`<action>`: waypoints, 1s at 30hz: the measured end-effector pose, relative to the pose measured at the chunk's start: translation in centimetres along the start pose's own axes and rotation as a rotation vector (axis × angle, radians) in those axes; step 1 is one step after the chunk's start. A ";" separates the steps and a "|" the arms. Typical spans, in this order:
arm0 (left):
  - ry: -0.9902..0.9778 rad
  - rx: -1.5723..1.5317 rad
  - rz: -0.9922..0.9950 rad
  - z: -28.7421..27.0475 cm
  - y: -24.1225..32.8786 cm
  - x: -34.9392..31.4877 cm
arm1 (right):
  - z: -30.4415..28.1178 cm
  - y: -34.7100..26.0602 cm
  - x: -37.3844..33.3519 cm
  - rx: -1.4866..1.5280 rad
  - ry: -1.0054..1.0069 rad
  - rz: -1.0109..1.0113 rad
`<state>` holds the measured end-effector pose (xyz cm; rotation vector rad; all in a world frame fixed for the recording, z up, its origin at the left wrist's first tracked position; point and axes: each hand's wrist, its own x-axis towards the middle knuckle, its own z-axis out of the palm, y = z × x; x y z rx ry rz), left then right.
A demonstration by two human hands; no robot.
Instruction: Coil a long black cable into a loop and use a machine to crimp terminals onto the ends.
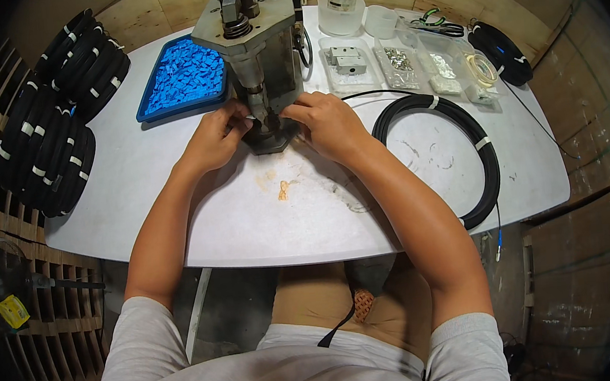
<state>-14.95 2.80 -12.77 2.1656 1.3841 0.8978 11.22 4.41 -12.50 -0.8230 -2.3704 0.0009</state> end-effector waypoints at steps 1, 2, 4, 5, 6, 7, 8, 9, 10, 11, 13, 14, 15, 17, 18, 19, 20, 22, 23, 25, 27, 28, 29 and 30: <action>0.000 -0.020 -0.019 0.0 0.1 0.0 | 0.1 0.1 0.0 -0.001 -0.001 0.000; 0.000 -0.039 -0.039 0.1 0.1 0.0 | 0.2 0.2 0.0 0.002 -0.001 0.005; 0.009 -0.035 -0.019 0.0 0.0 0.0 | 0.3 0.2 0.0 0.007 -0.002 0.009; 0.019 -0.030 0.000 0.0 0.0 -0.1 | 0.3 0.2 0.0 0.003 -0.005 0.008; 0.019 -0.029 0.000 0.0 -0.1 -0.1 | 0.3 0.2 0.1 0.000 -0.007 0.006; 0.012 -0.037 -0.011 0.0 0.0 -0.1 | 0.3 0.1 0.1 0.000 -0.007 0.006; 0.006 -0.045 -0.022 0.0 0.0 0.0 | 0.3 0.1 0.1 0.004 -0.009 0.013; 0.006 -0.045 -0.022 0.0 0.0 0.0 | 0.2 0.1 0.0 0.008 -0.011 0.019; 0.003 -0.028 -0.008 -0.1 -0.1 0.0 | 0.2 0.0 0.1 0.009 -0.011 0.019; 0.001 -0.010 0.006 -0.1 -0.1 -0.1 | 0.1 -0.1 0.1 0.004 -0.011 0.018; 0.000 -0.017 -0.006 0.0 -0.2 0.0 | 0.1 -0.1 0.1 -0.001 -0.011 0.016; 0.000 -0.025 -0.018 0.0 -0.1 0.0 | 0.1 -0.1 0.1 0.013 0.002 0.016; 0.000 -0.025 -0.017 0.0 -0.1 0.0 | 0.1 -0.1 0.1 0.027 0.015 0.015; 0.041 -0.079 -0.014 0.1 0.2 -0.2 | 0.1 0.0 0.1 0.022 0.012 0.012; 0.041 -0.079 -0.014 0.1 0.3 -0.2 | 0.1 0.0 0.1 0.016 0.008 0.009; 0.032 -0.094 -0.019 0.1 0.4 -0.2 | 0.1 0.0 0.1 0.016 0.008 0.009; 0.024 -0.109 -0.025 0.1 0.4 -0.2 | 0.2 0.0 0.0 0.020 0.002 0.019; 0.022 -0.078 -0.001 0.0 0.2 -0.2 | 0.2 0.0 0.0 0.024 -0.003 0.029; 0.020 -0.046 0.022 0.0 0.1 -0.2 | 0.1 0.0 0.0 0.011 -0.010 0.027; 0.015 -0.036 0.015 0.0 0.1 -0.2 | 0.1 0.0 0.0 -0.001 -0.017 0.025; 0.010 -0.027 0.009 0.0 0.1 -0.1 | 0.2 0.0 0.0 0.015 -0.012 0.036; 0.009 -0.024 0.017 0.0 0.0 -0.1 | 0.2 0.0 0.0 0.015 -0.012 0.036; 0.008 -0.022 0.025 0.0 -0.1 -0.1 | 0.2 0.0 0.0 0.008 -0.014 0.033; 0.008 -0.022 0.026 0.0 0.0 -0.1 | 0.1 0.1 0.0 0.001 -0.017 0.030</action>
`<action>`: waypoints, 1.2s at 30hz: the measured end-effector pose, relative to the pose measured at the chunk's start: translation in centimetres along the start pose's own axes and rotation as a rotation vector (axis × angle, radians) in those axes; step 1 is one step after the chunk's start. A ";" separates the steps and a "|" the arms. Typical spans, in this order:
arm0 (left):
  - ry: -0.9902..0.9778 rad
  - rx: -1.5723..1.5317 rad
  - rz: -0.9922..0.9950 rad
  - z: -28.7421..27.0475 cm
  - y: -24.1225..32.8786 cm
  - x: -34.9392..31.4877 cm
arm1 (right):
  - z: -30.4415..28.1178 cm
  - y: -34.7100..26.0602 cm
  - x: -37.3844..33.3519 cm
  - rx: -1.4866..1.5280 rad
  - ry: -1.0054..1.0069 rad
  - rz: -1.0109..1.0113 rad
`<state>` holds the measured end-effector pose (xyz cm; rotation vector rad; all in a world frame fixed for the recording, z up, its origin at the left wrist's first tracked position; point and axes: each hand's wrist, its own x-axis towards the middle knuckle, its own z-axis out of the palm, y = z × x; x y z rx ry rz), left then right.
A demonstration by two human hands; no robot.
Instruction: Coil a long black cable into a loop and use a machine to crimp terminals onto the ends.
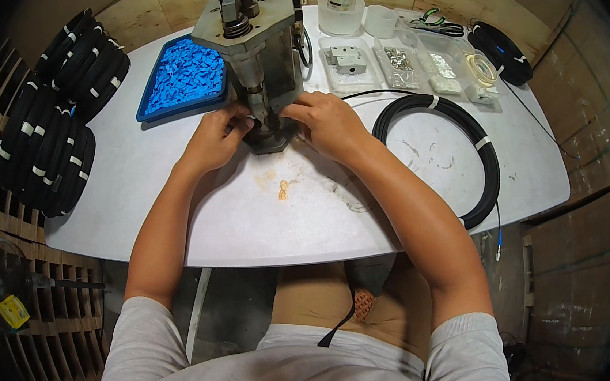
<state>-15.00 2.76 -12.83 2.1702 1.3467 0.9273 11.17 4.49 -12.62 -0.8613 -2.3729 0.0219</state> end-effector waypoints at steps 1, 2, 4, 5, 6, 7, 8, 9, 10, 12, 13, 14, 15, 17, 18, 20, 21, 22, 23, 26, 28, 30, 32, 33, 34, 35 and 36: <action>-0.003 -0.005 -0.006 0.0 0.0 0.0 | 0.0 -0.1 0.0 0.001 0.000 0.000; -0.006 -0.009 -0.013 0.0 0.0 0.0 | -0.1 -0.2 0.0 0.012 0.003 -0.001; 0.002 -0.011 -0.012 0.0 0.0 0.0 | -0.2 -0.2 0.1 0.023 0.006 -0.001; 0.010 -0.013 -0.011 0.0 0.1 0.0 | -0.1 -0.1 0.1 0.015 0.004 -0.004; 0.010 -0.013 -0.010 0.0 0.1 0.0 | -0.1 -0.1 0.0 0.006 0.002 -0.006; 0.007 -0.023 -0.019 0.0 0.1 0.0 | -0.1 -0.1 0.1 0.007 0.002 -0.007; 0.004 -0.033 -0.027 0.0 0.1 0.0 | -0.1 -0.2 0.0 0.011 0.001 -0.001; 0.004 -0.033 -0.028 0.0 0.1 0.0 | -0.1 -0.2 0.0 0.015 0.001 0.005; 0.014 -0.033 -0.013 0.0 0.0 -0.1 | -0.1 -0.2 0.0 0.015 0.001 0.005; 0.024 -0.033 0.001 0.1 0.0 -0.1 | -0.1 -0.1 0.0 0.005 -0.004 0.005; 0.017 -0.030 -0.017 0.1 0.1 0.0 | -0.1 -0.1 0.0 0.005 -0.004 0.005; 0.010 -0.027 -0.035 0.1 0.1 0.0 | -0.1 -0.2 0.0 0.011 -0.004 0.010; 0.010 -0.027 -0.035 0.1 0.0 0.0 | -0.2 -0.2 0.0 0.017 -0.005 0.016; 0.015 -0.012 -0.008 0.1 -0.1 -0.1 | -0.2 -0.2 0.1 0.011 -0.001 0.012; 0.015 -0.012 -0.009 0.0 -0.1 -0.1 | -0.2 -0.3 0.1 0.006 0.003 0.007; 0.004 -0.026 -0.025 0.2 -0.1 0.0 | -0.1 -0.1 0.0 0.011 0.006 0.009; 0.004 -0.027 -0.024 0.2 -0.1 0.0 | 0.0 0.0 0.0 0.018 0.009 0.010; 0.007 -0.014 -0.017 0.1 0.0 0.0 | 0.0 0.0 0.0 0.018 0.009 0.009; 0.010 -0.002 -0.011 0.0 0.0 0.0 | 0.1 0.0 0.0 0.015 0.007 0.010; -0.004 -0.005 -0.036 0.0 0.1 0.0 | 0.0 0.1 0.0 0.016 0.004 0.007; -0.003 0.000 -0.033 -0.1 0.2 0.0 | 0.0 0.1 0.0 0.019 0.004 0.004; -0.003 0.003 -0.028 0.0 0.2 0.0 | 0.0 0.1 0.0 -0.003 0.019 -0.011; -0.009 -0.010 -0.044 0.1 0.1 0.1 | 0.0 0.1 0.0 0.003 0.017 -0.010; -0.009 -0.009 -0.044 0.0 0.1 0.0 | 0.1 0.1 0.0 0.008 0.014 -0.008; -0.002 0.004 -0.032 0.0 0.1 0.0 | 0.0 0.1 0.0 0.008 0.014 -0.008; 0.005 0.017 -0.020 0.0 0.1 0.1 | 0.0 0.1 0.0 0.000 0.013 -0.009; 0.005 0.017 -0.020 0.0 0.1 0.1 | 0.0 0.1 0.1 -0.008 0.012 -0.011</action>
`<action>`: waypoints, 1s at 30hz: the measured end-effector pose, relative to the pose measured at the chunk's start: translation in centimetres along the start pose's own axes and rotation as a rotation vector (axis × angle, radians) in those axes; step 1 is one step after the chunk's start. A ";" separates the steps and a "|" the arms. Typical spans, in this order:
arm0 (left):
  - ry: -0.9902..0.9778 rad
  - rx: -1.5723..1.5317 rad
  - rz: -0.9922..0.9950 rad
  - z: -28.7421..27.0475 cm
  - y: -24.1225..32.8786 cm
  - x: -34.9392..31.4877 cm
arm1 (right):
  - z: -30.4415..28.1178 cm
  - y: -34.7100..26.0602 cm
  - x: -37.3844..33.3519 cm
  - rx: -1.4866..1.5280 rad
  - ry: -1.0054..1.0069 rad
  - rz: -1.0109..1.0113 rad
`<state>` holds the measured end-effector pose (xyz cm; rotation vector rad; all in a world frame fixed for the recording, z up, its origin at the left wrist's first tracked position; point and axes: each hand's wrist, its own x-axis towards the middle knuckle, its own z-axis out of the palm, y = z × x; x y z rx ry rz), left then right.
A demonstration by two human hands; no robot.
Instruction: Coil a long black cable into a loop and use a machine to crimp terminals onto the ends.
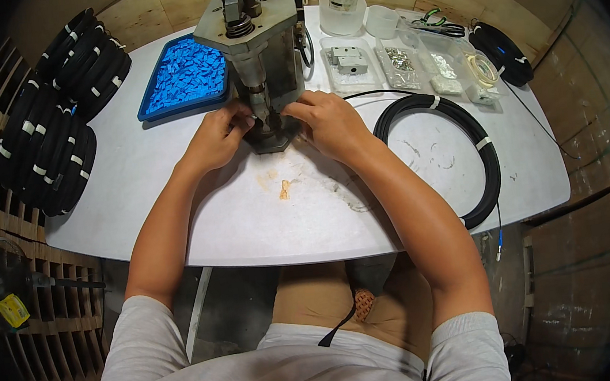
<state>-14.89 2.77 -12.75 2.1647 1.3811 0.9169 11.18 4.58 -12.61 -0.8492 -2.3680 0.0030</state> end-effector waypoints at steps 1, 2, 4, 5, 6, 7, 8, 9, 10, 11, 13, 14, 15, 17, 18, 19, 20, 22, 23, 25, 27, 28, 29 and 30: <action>-0.008 -0.008 -0.014 0.0 0.0 0.0 | 0.0 -0.1 0.0 0.001 0.000 0.000; -0.016 -0.017 -0.028 0.0 -0.1 0.0 | 0.0 -0.2 0.1 0.018 0.008 0.013; -0.010 -0.008 -0.012 0.0 -0.2 0.0 | 0.0 -0.2 0.1 0.034 0.015 0.027; -0.005 0.000 0.005 0.0 -0.2 0.0 | 0.0 -0.2 0.1 0.022 0.022 0.020; -0.005 0.000 0.005 0.0 -0.2 0.0 | 0.0 -0.2 0.1 0.009 0.029 0.013; -0.013 -0.003 -0.014 -0.1 0.1 -0.1 | 0.0 -0.2 0.0 0.008 0.029 0.013; -0.022 -0.006 -0.034 -0.1 0.2 -0.1 | 0.0 -0.2 0.0 0.014 0.029 0.017; -0.022 -0.007 -0.033 -0.1 0.1 0.0 | 0.1 -0.1 0.0 0.020 0.029 0.021; -0.015 0.000 -0.021 -0.1 0.1 0.0 | 0.1 -0.1 0.0 0.021 0.029 0.020; -0.009 0.006 -0.009 -0.1 0.0 -0.1 | 0.1 -0.1 0.1 0.014 0.030 0.023; -0.013 -0.003 -0.026 -0.1 0.2 -0.1 | 0.2 -0.1 0.0 0.007 0.031 0.027; -0.019 -0.013 -0.043 0.0 0.3 -0.1 | 0.3 0.0 0.0 0.008 0.047 0.021; -0.020 -0.013 -0.042 0.0 0.2 0.0 | 0.4 0.1 -0.1 0.008 0.062 0.015; -0.006 0.000 -0.020 -0.1 0.2 -0.1 | 0.3 0.0 0.0 0.002 0.049 0.019; -0.006 0.000 -0.020 -0.1 0.1 -0.1 | 0.3 0.0 0.0 -0.003 0.035 0.023; -0.007 -0.004 -0.022 0.0 0.1 -0.1 | 0.3 0.0 0.0 -0.004 0.035 0.023; -0.008 -0.009 -0.025 0.0 0.1 -0.1 | 0.3 0.0 0.0 0.003 0.045 0.022; 0.002 -0.005 -0.009 0.0 0.0 -0.1 | 0.3 0.0 0.0 0.009 0.054 0.021; 0.011 -0.001 0.006 0.0 0.0 -0.1 | 0.2 -0.1 0.0 0.004 0.045 0.028; 0.005 -0.008 -0.007 0.0 0.1 -0.1 | 0.2 -0.2 0.1 -0.001 0.036 0.035; -0.001 -0.014 -0.021 0.0 0.0 -0.1 | 0.2 -0.5 0.1 0.026 0.041 0.067; -0.001 -0.002 -0.013 0.0 -0.1 0.0 | 0.3 -0.5 0.1 0.026 0.041 0.067; -0.001 0.010 -0.006 0.0 -0.1 0.0 | 0.4 -0.5 0.2 0.017 0.045 0.071; -0.002 0.010 -0.006 0.0 0.0 0.0 | 0.5 -0.5 0.2 0.008 0.049 0.074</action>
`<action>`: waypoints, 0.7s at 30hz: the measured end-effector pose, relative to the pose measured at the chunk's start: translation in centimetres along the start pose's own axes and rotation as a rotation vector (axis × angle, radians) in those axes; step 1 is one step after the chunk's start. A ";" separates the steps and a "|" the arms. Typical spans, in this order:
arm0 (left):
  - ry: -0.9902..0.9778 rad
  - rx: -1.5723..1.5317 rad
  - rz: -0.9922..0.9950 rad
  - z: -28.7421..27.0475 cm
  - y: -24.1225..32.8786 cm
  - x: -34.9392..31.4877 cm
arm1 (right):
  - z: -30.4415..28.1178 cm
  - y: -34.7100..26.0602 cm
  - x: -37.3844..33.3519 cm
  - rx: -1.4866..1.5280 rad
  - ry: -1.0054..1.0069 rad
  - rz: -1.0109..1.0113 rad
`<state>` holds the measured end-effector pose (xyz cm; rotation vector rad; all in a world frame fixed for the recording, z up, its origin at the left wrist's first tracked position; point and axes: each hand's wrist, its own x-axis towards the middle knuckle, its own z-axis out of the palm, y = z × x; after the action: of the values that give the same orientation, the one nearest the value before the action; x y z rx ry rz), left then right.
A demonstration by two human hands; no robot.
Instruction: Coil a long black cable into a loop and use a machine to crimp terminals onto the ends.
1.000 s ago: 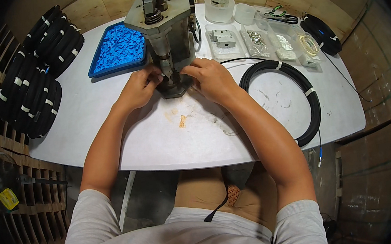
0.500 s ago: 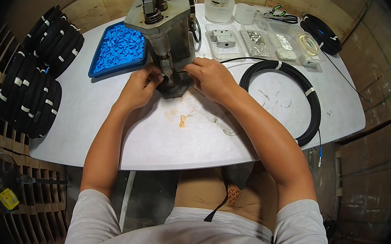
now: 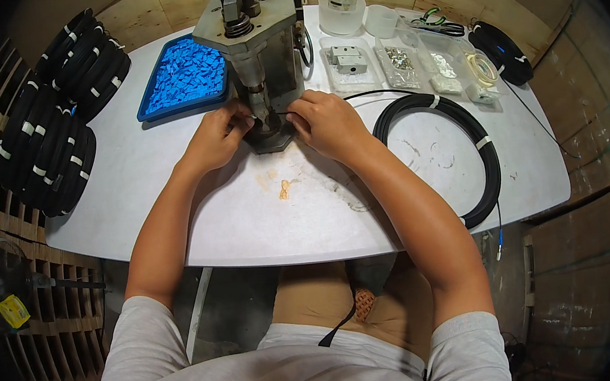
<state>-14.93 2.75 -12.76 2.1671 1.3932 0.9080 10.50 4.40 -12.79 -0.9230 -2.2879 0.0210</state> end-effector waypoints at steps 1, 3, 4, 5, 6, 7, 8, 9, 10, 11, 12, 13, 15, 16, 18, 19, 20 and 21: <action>-0.004 -0.003 -0.012 0.0 0.2 0.0 | 0.1 0.1 0.0 -0.001 0.000 0.001; -0.009 -0.007 -0.023 0.0 0.2 0.1 | 0.2 0.3 0.0 -0.019 0.014 -0.022; -0.004 -0.003 -0.016 0.0 0.2 0.0 | 0.3 0.4 0.0 -0.018 0.014 -0.022; 0.001 0.002 -0.010 0.0 0.2 0.0 | 0.3 0.4 0.0 -0.029 0.016 -0.035; 0.001 0.002 -0.010 0.0 0.2 0.0 | 0.3 0.4 0.0 -0.040 0.018 -0.047; -0.001 -0.005 -0.017 0.0 0.3 0.0 | 0.3 0.4 0.0 -0.040 0.018 -0.047; -0.002 -0.013 -0.024 0.0 0.3 0.0 | 0.3 0.5 0.0 -0.047 0.024 -0.052; -0.002 -0.013 -0.024 0.0 0.3 0.0 | 0.3 0.5 0.1 -0.054 0.030 -0.057; 0.005 -0.001 -0.012 0.0 0.2 0.0 | 0.4 0.5 0.1 -0.054 0.030 -0.057; 0.013 0.011 0.001 0.0 0.2 -0.1 | 0.4 0.5 0.1 -0.057 0.022 -0.056; 0.013 0.011 0.001 0.0 0.3 -0.1 | 0.4 0.6 0.1 -0.059 0.014 -0.056; 0.005 0.003 -0.013 0.0 0.4 0.0 | 0.4 0.6 0.0 -0.060 0.014 -0.056; -0.003 -0.005 -0.026 0.0 0.4 0.0 | 0.4 0.7 0.0 -0.057 0.029 -0.059; -0.005 -0.002 -0.015 0.0 0.2 0.0 | 0.4 0.6 0.0 -0.057 0.029 -0.059; -0.007 0.002 -0.005 -0.1 0.2 0.0 | 0.4 0.6 0.0 -0.058 0.037 -0.074; -0.013 0.000 -0.019 -0.1 0.4 0.0 | 0.3 0.6 0.0 -0.059 0.036 -0.074; -0.019 -0.001 -0.032 -0.1 0.4 0.0 | 0.3 0.6 0.0 -0.049 0.039 -0.075; -0.019 -0.002 -0.032 0.0 0.4 0.0 | 0.3 0.6 0.0 -0.040 0.042 -0.076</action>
<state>-14.70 2.59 -12.50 2.1407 1.4135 0.8745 10.69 4.88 -13.16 -0.8481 -2.2898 -0.0764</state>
